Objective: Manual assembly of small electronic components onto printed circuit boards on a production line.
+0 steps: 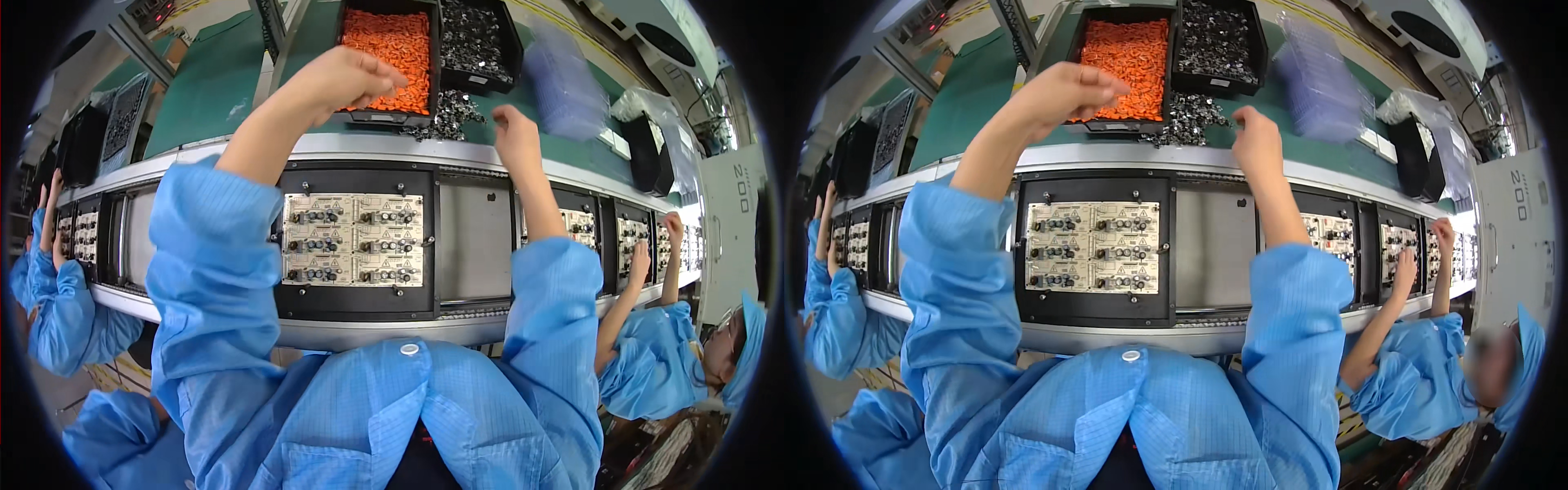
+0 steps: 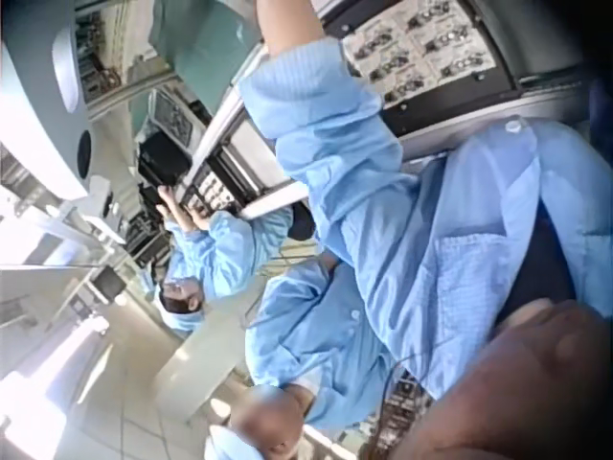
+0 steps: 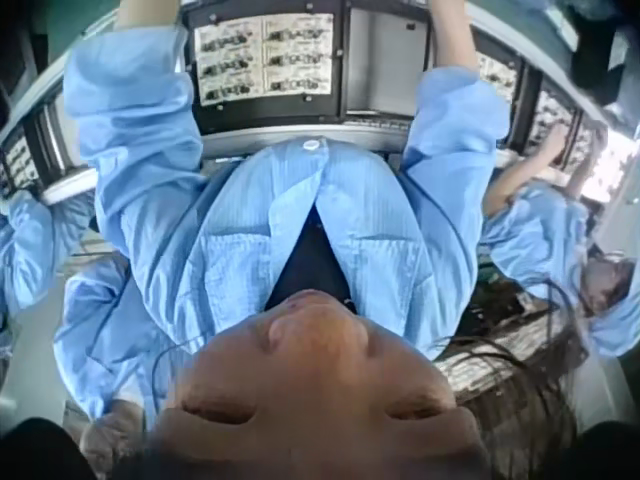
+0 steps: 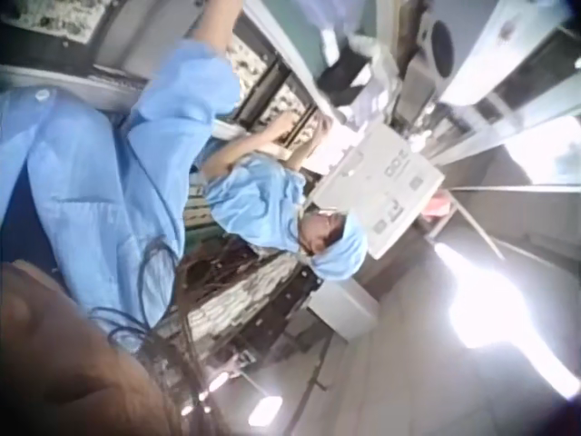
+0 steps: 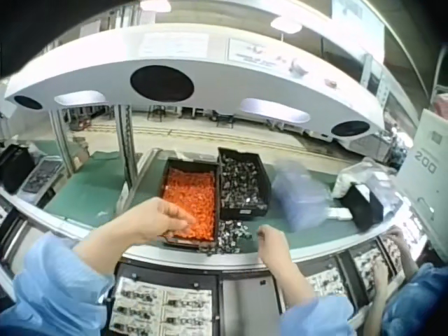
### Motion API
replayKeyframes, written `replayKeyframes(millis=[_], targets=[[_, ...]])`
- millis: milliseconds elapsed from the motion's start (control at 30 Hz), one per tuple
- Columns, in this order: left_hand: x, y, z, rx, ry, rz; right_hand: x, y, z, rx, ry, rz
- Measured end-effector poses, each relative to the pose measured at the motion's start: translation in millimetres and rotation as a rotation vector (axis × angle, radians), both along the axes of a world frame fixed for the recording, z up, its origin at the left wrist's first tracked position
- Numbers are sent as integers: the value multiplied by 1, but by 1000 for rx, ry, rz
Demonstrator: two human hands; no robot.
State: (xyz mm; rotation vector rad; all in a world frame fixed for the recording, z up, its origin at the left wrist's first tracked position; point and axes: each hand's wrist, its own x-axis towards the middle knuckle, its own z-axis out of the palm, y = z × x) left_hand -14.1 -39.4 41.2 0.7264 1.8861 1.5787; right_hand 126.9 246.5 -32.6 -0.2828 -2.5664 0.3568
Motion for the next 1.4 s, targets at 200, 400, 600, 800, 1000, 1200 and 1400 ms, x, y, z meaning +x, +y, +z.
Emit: replayKeyframes(millis=[200, 400, 600, 800, 1000, 1200, 1400], targets=[[42, -46, -30, -277, 126, -54, -27, 18, -18, -305, -129, 19], [74, -64, -45, -396, 209, -24, -23, 22, -21, -137, -134, -18], [94, -58, -55, -401, 332, 27, -16, 19, 1, -471, -231, -101], [99, -43, -58, -495, 560, -90, 40, -44, 64, -861, 11, 35], [97, -41, -71, -554, 733, -135, 89, -84, 71, -1077, 99, 217], [96, -32, -72, -606, 817, -223, 114, -88, 56, -1198, 167, 198], [98, -27, -72, -687, 805, -261, 120, -83, 38, -1229, 84, 173]])
